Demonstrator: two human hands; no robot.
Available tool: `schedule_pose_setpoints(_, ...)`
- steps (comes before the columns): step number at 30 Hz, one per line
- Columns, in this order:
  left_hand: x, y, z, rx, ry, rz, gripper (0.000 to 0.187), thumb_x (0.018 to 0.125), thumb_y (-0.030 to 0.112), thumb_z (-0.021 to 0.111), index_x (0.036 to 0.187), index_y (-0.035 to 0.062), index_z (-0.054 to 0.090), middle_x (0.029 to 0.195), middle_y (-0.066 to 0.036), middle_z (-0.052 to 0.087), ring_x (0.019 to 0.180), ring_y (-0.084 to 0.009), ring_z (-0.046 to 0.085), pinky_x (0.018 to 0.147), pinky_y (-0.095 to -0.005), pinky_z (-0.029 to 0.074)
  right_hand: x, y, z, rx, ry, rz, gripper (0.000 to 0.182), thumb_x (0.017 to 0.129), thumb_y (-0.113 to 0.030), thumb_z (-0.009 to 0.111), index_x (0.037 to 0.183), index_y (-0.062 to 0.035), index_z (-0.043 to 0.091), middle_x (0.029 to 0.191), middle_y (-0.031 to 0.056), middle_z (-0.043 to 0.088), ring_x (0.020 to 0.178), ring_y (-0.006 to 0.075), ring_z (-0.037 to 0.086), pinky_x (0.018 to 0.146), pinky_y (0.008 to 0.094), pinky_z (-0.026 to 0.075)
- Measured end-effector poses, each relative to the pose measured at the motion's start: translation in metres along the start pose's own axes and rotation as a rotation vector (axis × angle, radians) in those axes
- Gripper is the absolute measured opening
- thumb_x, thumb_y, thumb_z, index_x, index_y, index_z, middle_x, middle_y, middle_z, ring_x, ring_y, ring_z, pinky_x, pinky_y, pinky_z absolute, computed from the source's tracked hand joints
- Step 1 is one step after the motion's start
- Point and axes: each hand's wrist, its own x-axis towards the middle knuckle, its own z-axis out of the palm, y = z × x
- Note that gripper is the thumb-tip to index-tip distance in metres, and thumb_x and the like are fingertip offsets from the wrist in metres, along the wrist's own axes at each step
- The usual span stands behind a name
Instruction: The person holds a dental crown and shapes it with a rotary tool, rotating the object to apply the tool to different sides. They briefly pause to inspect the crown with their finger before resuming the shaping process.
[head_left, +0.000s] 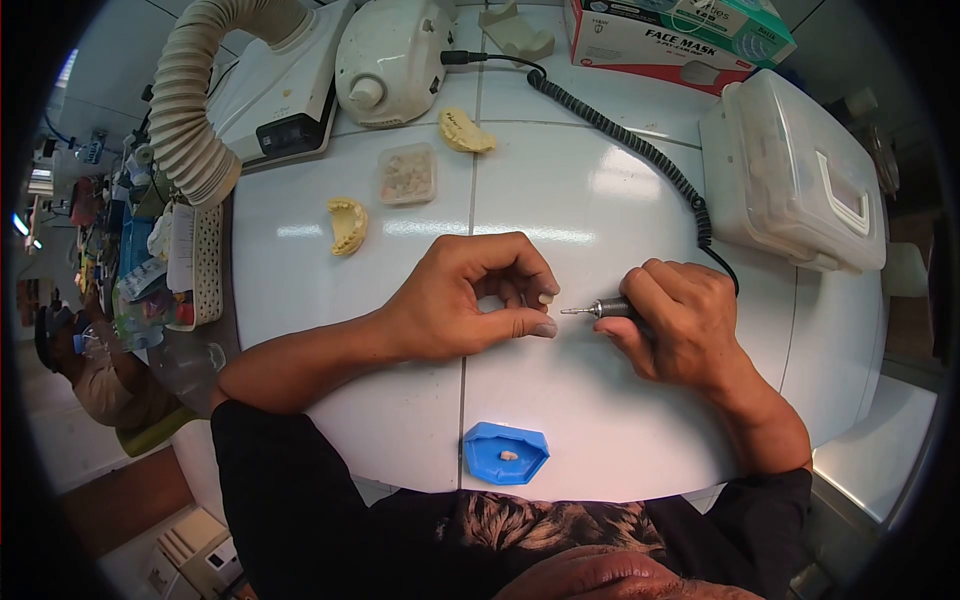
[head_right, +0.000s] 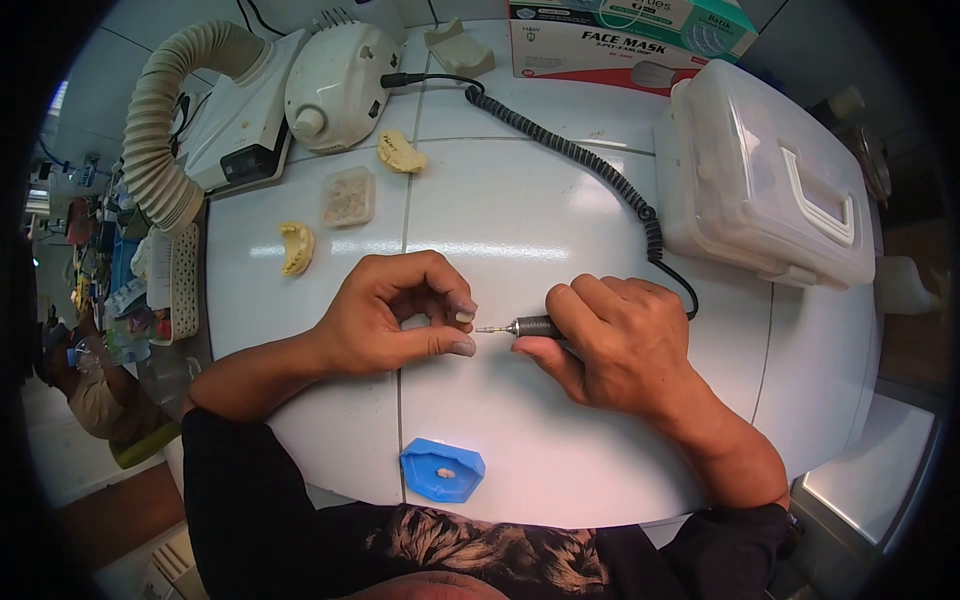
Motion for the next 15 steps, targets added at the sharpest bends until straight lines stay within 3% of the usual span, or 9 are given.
schedule_pose_setpoints(7,0.0,0.0,0.0,-0.019,0.013,0.011,0.019,0.095,0.0,0.079,0.113,-0.0011,0.076,0.104,-0.008,0.079,0.098,-0.0122,0.076,0.086,-0.0269,0.062,0.0,0.0,0.0,-0.009,0.001,-0.003,0.046,0.094,-0.048,0.085,0.082,-0.0104,0.059,0.067,0.0025,0.052,0.053,0.0221,0.06,0.05,0.0368,0.047)
schedule_pose_setpoints(10,0.0,0.009,-0.002,0.002,-0.028,-0.069,0.02,0.098,-0.006,0.078,0.118,-0.004,0.074,0.115,-0.012,0.076,0.107,-0.0147,0.074,0.093,-0.0297,0.061,0.0,0.0,0.0,-0.009,0.003,-0.001,0.046,0.094,-0.048,0.084,0.083,-0.0105,0.059,0.067,0.0024,0.051,0.053,0.0222,0.06,0.05,0.0369,0.047)
schedule_pose_setpoints(15,0.002,0.007,-0.003,0.08,-0.02,0.039,0.025,0.098,-0.004,0.078,0.123,-0.0025,0.077,0.116,-0.012,0.077,0.107,-0.0147,0.075,0.092,-0.0281,0.061,-0.001,0.0,0.0,-0.007,0.004,-0.002,0.046,0.094,-0.048,0.084,0.083,-0.0106,0.06,0.067,0.0025,0.052,0.053,0.0221,0.06,0.05,0.0367,0.047)
